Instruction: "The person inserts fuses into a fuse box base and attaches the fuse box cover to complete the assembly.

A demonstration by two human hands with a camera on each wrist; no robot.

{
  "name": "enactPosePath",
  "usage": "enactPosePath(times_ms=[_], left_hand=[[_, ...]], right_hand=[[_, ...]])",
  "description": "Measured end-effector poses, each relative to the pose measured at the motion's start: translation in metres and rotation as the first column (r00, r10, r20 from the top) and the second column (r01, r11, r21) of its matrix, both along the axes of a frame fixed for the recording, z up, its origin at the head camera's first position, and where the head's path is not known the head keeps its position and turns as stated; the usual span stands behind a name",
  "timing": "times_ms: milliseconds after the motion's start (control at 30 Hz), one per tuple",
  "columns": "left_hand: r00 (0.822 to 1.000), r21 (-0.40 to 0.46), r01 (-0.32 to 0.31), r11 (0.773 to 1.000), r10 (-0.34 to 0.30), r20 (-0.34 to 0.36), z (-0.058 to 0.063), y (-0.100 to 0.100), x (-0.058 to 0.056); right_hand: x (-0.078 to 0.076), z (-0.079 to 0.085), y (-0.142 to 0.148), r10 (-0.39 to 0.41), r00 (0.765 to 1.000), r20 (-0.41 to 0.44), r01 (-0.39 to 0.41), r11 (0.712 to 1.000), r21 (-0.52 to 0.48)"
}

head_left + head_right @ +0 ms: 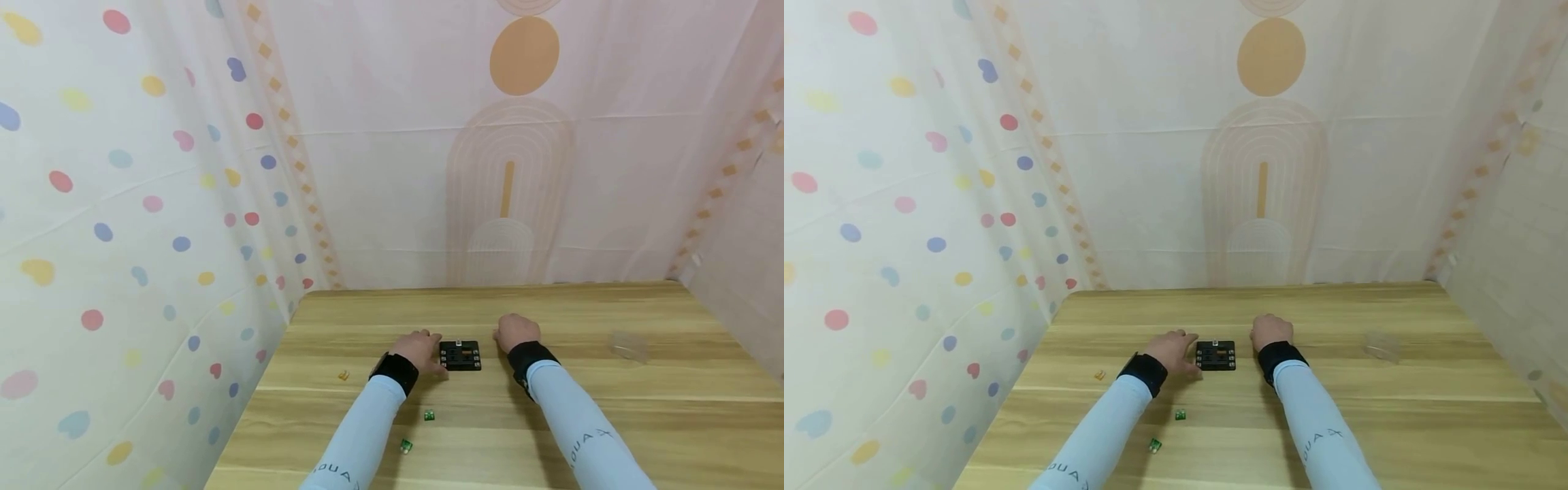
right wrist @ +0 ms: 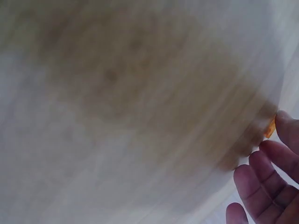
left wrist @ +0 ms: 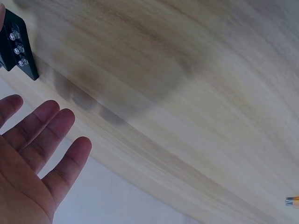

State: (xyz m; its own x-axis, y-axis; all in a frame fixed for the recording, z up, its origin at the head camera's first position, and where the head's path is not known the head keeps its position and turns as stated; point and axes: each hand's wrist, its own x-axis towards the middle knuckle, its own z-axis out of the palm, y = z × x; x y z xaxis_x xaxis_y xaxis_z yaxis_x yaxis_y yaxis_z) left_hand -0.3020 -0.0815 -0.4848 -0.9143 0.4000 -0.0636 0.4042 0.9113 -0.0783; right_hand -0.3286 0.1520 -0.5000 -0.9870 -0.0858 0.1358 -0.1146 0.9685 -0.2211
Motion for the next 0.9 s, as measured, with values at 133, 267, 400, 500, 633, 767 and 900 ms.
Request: enactPosePath(times_ms=[133, 267, 400, 500, 633, 767, 900], left_hand=[[1.0, -0.006, -0.009, 1.0, 0.009, 0.003, 0.002, 0.001, 0.001], [1.0, -0.019, -0.008, 1.0, 0.008, -0.004, 0.005, 0.004, 0.003], [1.0, -0.034, 0.003, 0.999, -0.003, 0.0, 0.006, 0.006, 0.005], [1.0, -0.023, 0.004, 1.0, -0.003, 0.013, 0.007, 0.006, 0.005], [0.999, 0.008, -0.01, 1.0, 0.01, 0.033, 0.008, 0.005, 0.006], [0.999, 0.019, -0.015, 1.0, 0.015, 0.036, 0.009, 0.003, 0.006], [1.0, 0.007, -0.012, 1.0, 0.012, 0.026, 0.008, 0.003, 0.007]], right_hand=[[-0.001, -0.002, 0.002, 0.024, 1.0, -0.018, -0.024, 1.0, -0.009], [-0.001, -0.002, 0.003, 0.032, 0.999, -0.028, -0.032, 0.999, -0.02], [0.0, -0.001, 0.004, 0.025, 0.999, -0.022, -0.025, 1.0, 0.001], [-0.001, 0.0, 0.005, 0.03, 1.0, -0.004, -0.03, 0.999, 0.02], [-0.003, -0.002, 0.007, 0.081, 0.997, -0.007, -0.08, 0.996, 0.029], [-0.007, -0.009, 0.011, 0.158, 0.987, -0.041, -0.157, 0.988, 0.006], [-0.01, -0.016, 0.013, 0.19, 0.98, -0.058, -0.192, 0.981, -0.018]])
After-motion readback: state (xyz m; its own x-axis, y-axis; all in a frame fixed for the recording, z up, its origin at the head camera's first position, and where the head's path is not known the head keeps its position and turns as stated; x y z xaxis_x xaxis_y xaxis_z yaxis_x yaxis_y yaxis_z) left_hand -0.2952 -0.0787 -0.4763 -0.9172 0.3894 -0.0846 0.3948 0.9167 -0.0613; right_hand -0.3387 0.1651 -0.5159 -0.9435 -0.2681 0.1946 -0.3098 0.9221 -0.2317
